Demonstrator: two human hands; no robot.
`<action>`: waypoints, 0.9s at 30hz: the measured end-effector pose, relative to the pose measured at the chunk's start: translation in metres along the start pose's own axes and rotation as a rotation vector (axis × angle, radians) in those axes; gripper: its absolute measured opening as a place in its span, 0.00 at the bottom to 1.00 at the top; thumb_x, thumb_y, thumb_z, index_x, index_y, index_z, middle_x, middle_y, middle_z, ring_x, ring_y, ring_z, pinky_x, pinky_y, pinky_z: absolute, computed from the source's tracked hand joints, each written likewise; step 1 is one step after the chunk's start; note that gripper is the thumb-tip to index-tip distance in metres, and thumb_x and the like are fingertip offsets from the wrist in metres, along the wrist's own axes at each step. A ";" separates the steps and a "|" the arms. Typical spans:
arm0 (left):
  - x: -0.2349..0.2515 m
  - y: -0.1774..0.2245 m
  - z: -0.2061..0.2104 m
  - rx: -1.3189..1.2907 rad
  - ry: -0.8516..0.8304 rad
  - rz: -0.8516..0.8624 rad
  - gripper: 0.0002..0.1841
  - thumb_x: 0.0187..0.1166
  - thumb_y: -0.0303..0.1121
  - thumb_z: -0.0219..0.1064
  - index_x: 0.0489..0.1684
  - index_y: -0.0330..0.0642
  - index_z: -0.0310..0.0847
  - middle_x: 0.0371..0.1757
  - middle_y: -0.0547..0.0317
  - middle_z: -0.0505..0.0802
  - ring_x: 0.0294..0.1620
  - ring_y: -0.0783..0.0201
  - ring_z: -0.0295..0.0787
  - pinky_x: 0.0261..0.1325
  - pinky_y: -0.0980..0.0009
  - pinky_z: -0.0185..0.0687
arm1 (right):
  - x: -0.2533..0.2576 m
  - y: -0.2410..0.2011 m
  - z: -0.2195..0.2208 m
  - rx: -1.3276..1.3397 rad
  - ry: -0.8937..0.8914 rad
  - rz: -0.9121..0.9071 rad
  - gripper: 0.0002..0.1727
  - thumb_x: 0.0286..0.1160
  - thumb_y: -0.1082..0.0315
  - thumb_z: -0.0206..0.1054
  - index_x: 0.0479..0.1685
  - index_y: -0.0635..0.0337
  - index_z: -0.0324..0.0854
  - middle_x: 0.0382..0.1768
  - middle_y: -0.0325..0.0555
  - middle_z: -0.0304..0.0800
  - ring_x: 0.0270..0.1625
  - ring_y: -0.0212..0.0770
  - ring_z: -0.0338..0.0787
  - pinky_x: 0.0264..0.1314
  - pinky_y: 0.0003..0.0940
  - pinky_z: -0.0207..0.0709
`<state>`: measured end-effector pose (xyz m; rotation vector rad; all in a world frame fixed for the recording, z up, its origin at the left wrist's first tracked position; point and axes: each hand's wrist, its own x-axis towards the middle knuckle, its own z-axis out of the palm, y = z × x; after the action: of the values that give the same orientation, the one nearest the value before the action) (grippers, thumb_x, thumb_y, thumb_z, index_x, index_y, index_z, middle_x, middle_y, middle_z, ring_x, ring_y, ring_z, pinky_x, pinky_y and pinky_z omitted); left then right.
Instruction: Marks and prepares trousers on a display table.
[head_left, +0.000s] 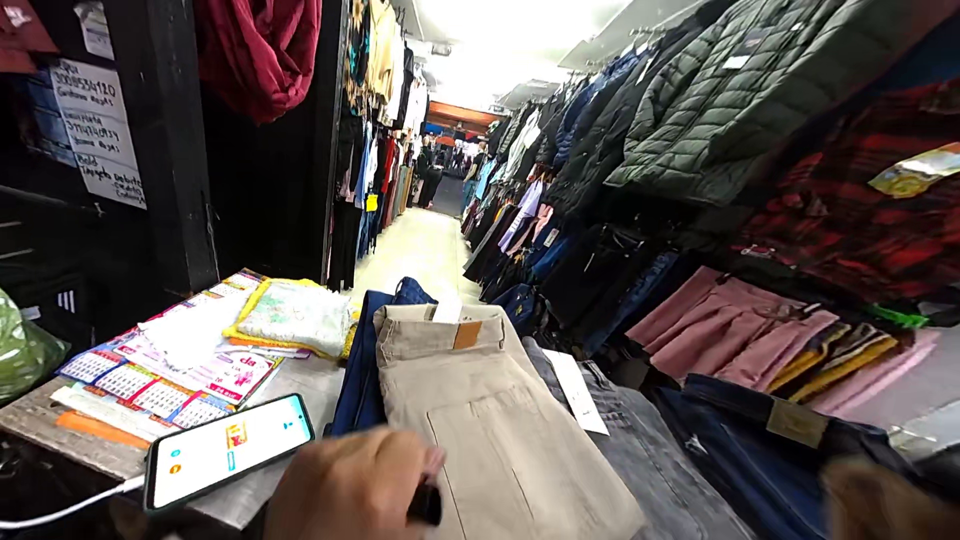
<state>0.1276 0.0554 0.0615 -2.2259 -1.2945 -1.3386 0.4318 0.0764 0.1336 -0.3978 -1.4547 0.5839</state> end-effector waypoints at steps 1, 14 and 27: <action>0.013 0.001 0.003 -0.011 0.039 0.042 0.17 0.84 0.36 0.60 0.22 0.39 0.81 0.16 0.55 0.83 0.16 0.60 0.82 0.16 0.66 0.75 | 0.009 0.016 -0.021 -0.015 0.030 0.025 0.18 0.90 0.56 0.50 0.35 0.43 0.83 0.21 0.29 0.88 0.17 0.22 0.83 0.20 0.15 0.77; 0.197 -0.067 0.091 -0.049 -0.780 -0.380 0.15 0.89 0.31 0.59 0.58 0.25 0.82 0.62 0.30 0.87 0.69 0.38 0.83 0.73 0.41 0.74 | 0.036 0.095 0.013 0.039 0.075 -0.096 0.22 0.89 0.50 0.53 0.70 0.52 0.75 0.40 0.50 0.95 0.25 0.40 0.92 0.22 0.30 0.86; 0.017 -0.024 0.103 -0.032 -0.081 0.494 0.08 0.76 0.22 0.64 0.38 0.37 0.91 0.42 0.52 0.95 0.51 0.55 0.95 0.53 0.62 0.91 | -0.032 0.105 0.009 0.039 0.123 0.210 0.17 0.85 0.47 0.59 0.68 0.32 0.78 0.34 0.30 0.90 0.23 0.27 0.85 0.24 0.22 0.81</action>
<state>0.1731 0.1393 0.0134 -2.4239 -0.6729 -1.0949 0.4087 0.1404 0.0476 -0.5513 -1.2903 0.7418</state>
